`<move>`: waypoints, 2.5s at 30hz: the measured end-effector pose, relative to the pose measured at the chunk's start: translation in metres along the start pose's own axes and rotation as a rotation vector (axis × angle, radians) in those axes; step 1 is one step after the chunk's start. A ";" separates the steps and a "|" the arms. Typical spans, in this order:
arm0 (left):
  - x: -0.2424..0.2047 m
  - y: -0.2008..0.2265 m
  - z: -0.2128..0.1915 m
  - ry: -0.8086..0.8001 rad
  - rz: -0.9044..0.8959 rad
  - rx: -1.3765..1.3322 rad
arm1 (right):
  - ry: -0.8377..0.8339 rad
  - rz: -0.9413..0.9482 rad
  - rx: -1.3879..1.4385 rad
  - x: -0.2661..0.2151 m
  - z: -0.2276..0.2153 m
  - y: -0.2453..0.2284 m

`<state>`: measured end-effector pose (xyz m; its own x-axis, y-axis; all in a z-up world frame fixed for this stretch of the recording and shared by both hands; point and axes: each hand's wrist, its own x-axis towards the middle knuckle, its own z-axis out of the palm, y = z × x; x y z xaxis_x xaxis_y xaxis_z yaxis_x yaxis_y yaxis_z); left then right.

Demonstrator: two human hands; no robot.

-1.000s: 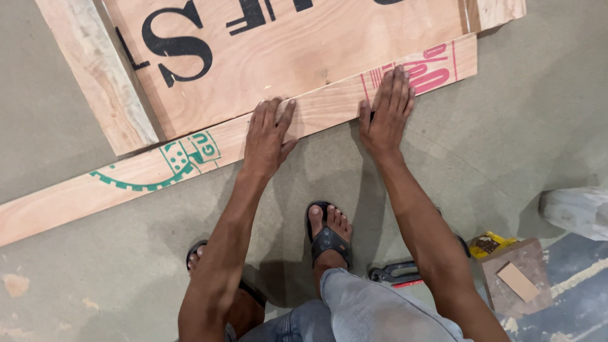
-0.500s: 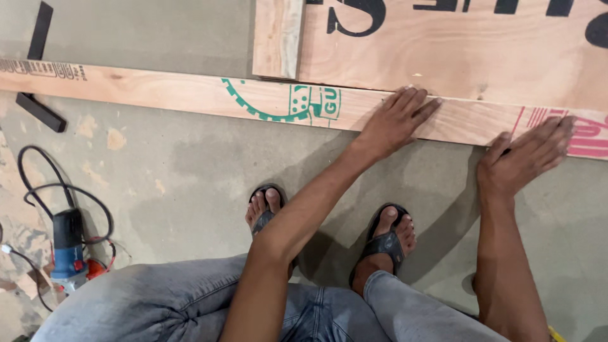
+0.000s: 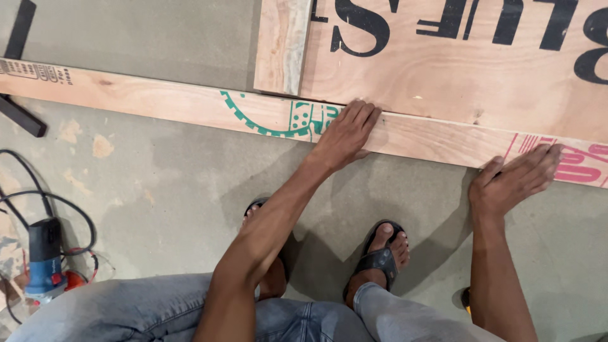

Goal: The person measures and cuts a wooden plank using a circular saw, then aligns and hammers nails to attach it to a larger wooden board. The person uses a square, pencil, hammer, and nails to complete the assembly.

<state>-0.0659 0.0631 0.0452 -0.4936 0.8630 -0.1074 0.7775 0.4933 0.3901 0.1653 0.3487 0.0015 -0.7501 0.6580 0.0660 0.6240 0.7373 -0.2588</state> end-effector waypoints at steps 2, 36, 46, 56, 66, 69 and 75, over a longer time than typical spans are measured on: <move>0.000 0.004 0.000 0.004 -0.005 -0.020 | -0.014 -0.018 -0.035 -0.001 0.002 0.003; 0.009 -0.007 0.006 0.033 0.054 -0.137 | 0.072 0.017 0.059 0.006 0.017 0.011; 0.037 0.049 0.036 0.164 0.235 0.002 | 0.138 0.063 0.123 0.006 0.005 0.014; 0.045 0.056 0.021 0.112 0.236 -0.084 | 0.248 0.109 0.187 0.011 -0.008 0.051; 0.049 0.059 0.022 0.087 0.233 -0.098 | 0.293 0.059 0.329 0.010 -0.015 0.065; 0.048 0.057 0.025 0.105 0.250 -0.083 | 0.367 0.110 0.484 -0.002 -0.030 0.088; 0.044 0.052 0.033 0.062 0.303 -0.080 | 0.250 0.398 0.844 -0.069 -0.089 0.154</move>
<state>-0.0345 0.1302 0.0309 -0.2691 0.9598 0.0798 0.8608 0.2025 0.4669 0.3325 0.4307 0.0424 -0.3883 0.9215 0.0019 0.3861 0.1645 -0.9077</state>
